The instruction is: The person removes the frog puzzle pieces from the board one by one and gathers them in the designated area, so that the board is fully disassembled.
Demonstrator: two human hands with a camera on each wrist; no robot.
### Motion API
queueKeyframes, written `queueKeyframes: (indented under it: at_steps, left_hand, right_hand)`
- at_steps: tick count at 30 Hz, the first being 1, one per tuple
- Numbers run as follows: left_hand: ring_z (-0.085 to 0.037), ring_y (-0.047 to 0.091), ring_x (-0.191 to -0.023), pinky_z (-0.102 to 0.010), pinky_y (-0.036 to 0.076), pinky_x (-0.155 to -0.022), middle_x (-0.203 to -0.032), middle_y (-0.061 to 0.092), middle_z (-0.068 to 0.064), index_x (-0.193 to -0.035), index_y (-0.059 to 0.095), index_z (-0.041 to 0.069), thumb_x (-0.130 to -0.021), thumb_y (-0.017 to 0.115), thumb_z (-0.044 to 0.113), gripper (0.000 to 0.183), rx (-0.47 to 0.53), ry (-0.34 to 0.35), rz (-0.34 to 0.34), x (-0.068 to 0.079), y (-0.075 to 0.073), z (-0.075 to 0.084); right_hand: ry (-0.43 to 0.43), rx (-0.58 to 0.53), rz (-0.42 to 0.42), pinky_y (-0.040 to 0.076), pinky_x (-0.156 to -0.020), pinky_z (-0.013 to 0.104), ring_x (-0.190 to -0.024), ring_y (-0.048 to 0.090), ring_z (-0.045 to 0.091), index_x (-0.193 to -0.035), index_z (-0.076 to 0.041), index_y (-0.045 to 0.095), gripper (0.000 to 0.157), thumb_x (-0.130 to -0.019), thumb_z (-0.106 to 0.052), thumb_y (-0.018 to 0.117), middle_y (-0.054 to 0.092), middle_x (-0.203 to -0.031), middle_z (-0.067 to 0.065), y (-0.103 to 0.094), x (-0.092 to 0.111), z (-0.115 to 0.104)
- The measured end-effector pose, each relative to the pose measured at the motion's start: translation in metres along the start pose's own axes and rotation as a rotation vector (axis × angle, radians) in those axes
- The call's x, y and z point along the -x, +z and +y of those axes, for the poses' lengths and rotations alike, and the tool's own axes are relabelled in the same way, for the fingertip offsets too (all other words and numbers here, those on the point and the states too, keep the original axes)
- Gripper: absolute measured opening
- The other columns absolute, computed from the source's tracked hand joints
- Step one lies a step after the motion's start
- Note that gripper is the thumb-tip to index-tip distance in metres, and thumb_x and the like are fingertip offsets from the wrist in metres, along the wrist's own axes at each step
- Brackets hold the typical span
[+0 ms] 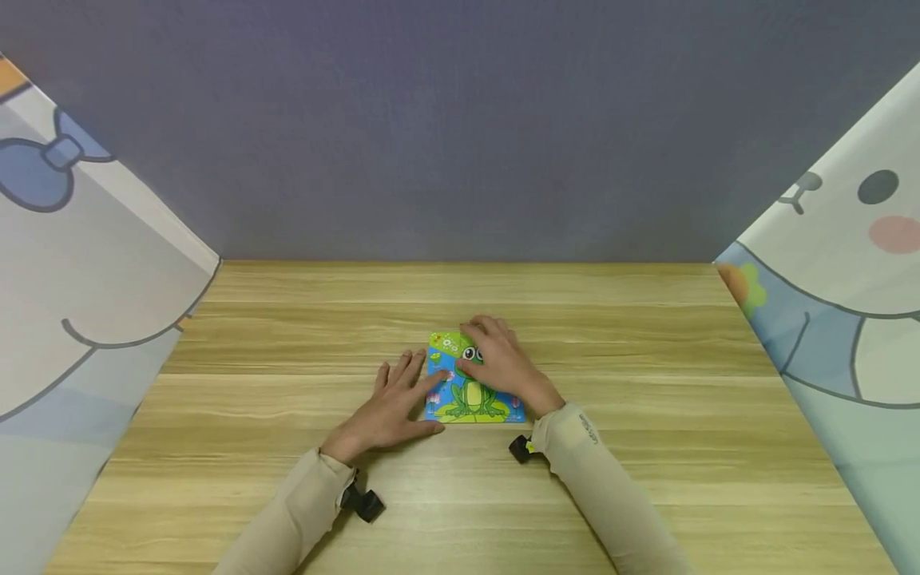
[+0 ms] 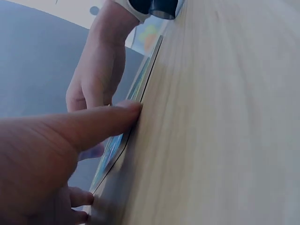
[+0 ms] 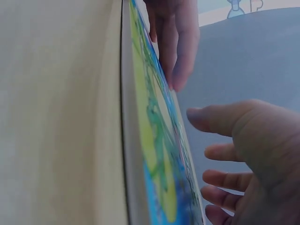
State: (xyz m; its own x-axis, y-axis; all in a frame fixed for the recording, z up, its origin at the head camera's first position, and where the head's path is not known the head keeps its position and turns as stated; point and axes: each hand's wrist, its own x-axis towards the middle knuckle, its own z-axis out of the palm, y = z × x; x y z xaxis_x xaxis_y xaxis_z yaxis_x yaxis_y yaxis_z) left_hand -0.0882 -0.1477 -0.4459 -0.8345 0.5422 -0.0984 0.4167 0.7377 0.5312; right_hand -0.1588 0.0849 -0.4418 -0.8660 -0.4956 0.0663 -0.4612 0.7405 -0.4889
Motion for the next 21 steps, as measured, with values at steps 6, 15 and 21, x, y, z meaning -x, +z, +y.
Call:
queueKeyframes:
  at_steps: [6,15,21]
  left_hand:
    - [-0.046,0.001,-0.156,-0.074,0.002,-0.118,-0.169,0.002,-0.021,-0.156,0.037,0.024,-0.092,0.069,0.046,0.075,-0.020,0.009,0.010,0.000,0.003,0.000]
    - [-0.045,0.001,-0.157,-0.073,0.002,-0.118,-0.170,0.006,-0.018,-0.157,0.035,0.025,-0.093,0.067,0.047,0.076,-0.030,0.009,0.005,-0.001,0.003,-0.001]
    - [-0.046,0.004,-0.156,-0.074,0.004,-0.118,-0.169,0.009,-0.019,-0.157,0.036,0.025,-0.092,0.067,0.048,0.075,-0.055,0.012,0.010,-0.001,0.003,-0.002]
  right_hand:
    - [0.020,0.019,-0.039,0.037,-0.112,0.058,-0.134,0.043,0.036,-0.143,-0.007,0.054,0.057,-0.095,-0.035,0.068,0.049,-0.147,0.016,0.004,-0.003,-0.003]
    - [0.008,0.086,-0.047,0.040,-0.110,0.056,-0.134,0.045,0.035,-0.139,-0.012,0.060,0.050,-0.095,-0.034,0.068,0.050,-0.147,0.014,0.011,-0.008,-0.009]
    - [0.000,0.070,-0.051,0.041,-0.110,0.055,-0.133,0.045,0.034,-0.139,-0.011,0.060,0.048,-0.096,-0.032,0.067,0.050,-0.147,0.015,0.013,-0.012,-0.014]
